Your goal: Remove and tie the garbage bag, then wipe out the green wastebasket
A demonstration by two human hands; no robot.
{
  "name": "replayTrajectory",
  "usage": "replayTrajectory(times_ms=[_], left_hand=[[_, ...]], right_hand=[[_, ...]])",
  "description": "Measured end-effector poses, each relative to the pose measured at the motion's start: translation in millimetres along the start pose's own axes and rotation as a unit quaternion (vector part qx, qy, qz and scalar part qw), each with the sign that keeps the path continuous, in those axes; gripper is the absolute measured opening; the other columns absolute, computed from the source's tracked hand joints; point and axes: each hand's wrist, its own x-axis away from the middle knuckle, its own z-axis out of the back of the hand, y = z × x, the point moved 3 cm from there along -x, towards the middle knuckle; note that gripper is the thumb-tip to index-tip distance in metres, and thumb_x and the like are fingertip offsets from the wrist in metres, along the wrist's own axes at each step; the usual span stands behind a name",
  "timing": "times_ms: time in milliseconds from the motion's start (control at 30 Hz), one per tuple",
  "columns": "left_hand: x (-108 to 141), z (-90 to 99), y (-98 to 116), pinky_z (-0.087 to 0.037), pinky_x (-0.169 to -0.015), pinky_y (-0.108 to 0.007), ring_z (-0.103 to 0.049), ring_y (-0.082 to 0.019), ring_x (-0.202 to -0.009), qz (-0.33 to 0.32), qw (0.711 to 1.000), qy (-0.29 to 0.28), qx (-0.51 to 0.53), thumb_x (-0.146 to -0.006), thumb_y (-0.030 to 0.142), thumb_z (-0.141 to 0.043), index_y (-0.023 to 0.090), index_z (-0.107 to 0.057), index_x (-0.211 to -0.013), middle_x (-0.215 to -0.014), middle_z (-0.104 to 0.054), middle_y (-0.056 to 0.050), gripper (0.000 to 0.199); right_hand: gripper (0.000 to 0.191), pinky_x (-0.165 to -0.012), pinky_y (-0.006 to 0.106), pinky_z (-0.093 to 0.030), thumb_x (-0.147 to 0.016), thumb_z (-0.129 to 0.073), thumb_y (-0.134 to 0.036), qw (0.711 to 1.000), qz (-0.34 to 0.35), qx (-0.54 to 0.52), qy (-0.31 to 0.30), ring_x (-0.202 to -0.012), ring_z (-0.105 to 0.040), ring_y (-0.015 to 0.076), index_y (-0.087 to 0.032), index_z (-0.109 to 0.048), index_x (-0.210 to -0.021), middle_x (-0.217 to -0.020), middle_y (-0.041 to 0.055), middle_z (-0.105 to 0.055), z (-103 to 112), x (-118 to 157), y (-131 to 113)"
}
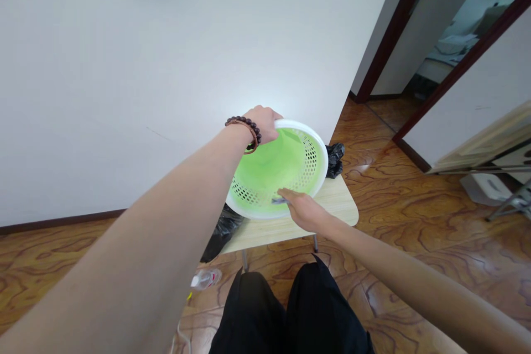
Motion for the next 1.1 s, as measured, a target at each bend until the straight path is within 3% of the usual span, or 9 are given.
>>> replayTrajectory(times_ms=[167,300,467,633,733,833,967,1033,1100], left_hand=[[-1,-0.6,0,-0.045,-0.070,-0.025,-0.062,-0.020,-0.082,-0.003,1.000,0.002,-0.010,-0.063,0.026,-0.055,0.030,-0.068,-0.108,-0.084,-0.067,-0.004,0.046],[-2,-2.5,0,-0.045,-0.069,-0.026,-0.062,-0.020,-0.081,-0.007,1.000,0.002,-0.006,-0.064,0.027,-0.056,0.030,-0.068,-0.105,-0.083,-0.067,-0.004,0.042],[-3,-3.1,0,-0.045,-0.072,-0.027,-0.061,-0.021,-0.085,0.003,1.000,-0.002,0.009,-0.064,0.028,-0.060,0.029,-0.068,-0.106,-0.084,-0.066,-0.004,0.043],[-1,-1.6,2,-0.045,-0.073,-0.026,-0.060,-0.021,-0.089,-0.002,1.000,-0.009,0.020,-0.065,0.029,-0.060,0.029,-0.068,-0.107,-0.086,-0.067,-0.004,0.043],[-1,-1.8,2,-0.045,-0.075,-0.027,-0.059,-0.022,-0.091,-0.009,1.000,-0.008,0.022,-0.065,0.029,-0.061,0.031,-0.067,-0.108,-0.087,-0.067,-0.004,0.044],[-3,-2.8,1,-0.045,-0.076,-0.029,-0.060,-0.022,-0.091,-0.012,1.000,-0.003,0.023,-0.065,0.030,-0.061,0.031,-0.067,-0.109,-0.089,-0.066,-0.004,0.044],[-4,-4.1,0,-0.045,-0.075,-0.030,-0.061,-0.022,-0.087,-0.008,1.000,-0.002,0.020,-0.066,0.030,-0.061,0.031,-0.068,-0.106,-0.086,-0.065,-0.004,0.041],[-5,-4.4,0,-0.046,-0.073,-0.029,-0.061,-0.022,-0.085,-0.008,1.000,-0.003,0.017,-0.065,0.029,-0.061,0.030,-0.069,-0.105,-0.084,-0.065,-0.004,0.041],[-4,-4.3,0,-0.046,-0.071,-0.029,-0.062,-0.022,-0.083,-0.008,1.000,-0.003,0.016,-0.065,0.027,-0.059,0.030,-0.069,-0.105,-0.083,-0.065,-0.005,0.041]], right_hand=[[0.056,-0.103,0.035,-0.039,-0.079,-0.033,0.000,0.995,-0.090,0.018,0.041,-0.124,-0.046,0.0204,-0.008,-0.042,-0.133,-0.136,0.0142,-0.049,-15,-80,5],[0.056,-0.104,0.035,-0.036,-0.076,-0.039,-0.002,0.995,-0.085,0.049,-0.034,-0.130,-0.038,0.0206,-0.007,-0.044,-0.132,-0.140,0.0159,-0.043,-55,-98,6],[0.062,-0.107,0.033,-0.034,-0.077,-0.036,-0.001,0.996,-0.047,0.031,-0.073,-0.134,-0.033,0.0185,-0.005,-0.037,-0.139,-0.145,0.0152,-0.035,-79,-60,6],[0.063,-0.111,0.034,-0.029,-0.078,-0.032,0.000,0.995,0.055,0.011,-0.088,-0.136,-0.027,0.0157,-0.006,-0.034,-0.141,-0.147,0.0128,-0.033,-58,1,-5],[0.062,-0.110,0.034,-0.030,-0.078,-0.032,0.000,0.993,0.072,-0.020,-0.091,-0.133,-0.033,0.0158,-0.009,-0.040,-0.138,-0.144,0.0104,-0.039,-44,20,-7],[0.057,-0.107,0.032,-0.035,-0.078,-0.032,-0.002,0.998,0.006,-0.057,-0.031,-0.125,-0.045,0.0164,-0.010,-0.047,-0.133,-0.134,0.0094,-0.051,-32,11,2],[0.051,-0.102,0.032,-0.040,-0.082,-0.031,-0.005,0.985,-0.136,-0.065,0.079,-0.117,-0.053,0.0183,-0.010,-0.052,-0.128,-0.125,0.0098,-0.059,-27,-36,16],[0.050,-0.097,0.031,-0.044,-0.081,-0.032,-0.004,0.978,-0.185,-0.054,0.082,-0.110,-0.058,0.0191,-0.012,-0.053,-0.126,-0.119,0.0101,-0.063,-34,-62,14],[0.048,-0.089,0.030,-0.048,-0.080,-0.035,-0.003,0.978,-0.202,-0.042,0.041,-0.103,-0.062,0.0203,-0.014,-0.055,-0.122,-0.112,0.0103,-0.066,-47,-84,5]])
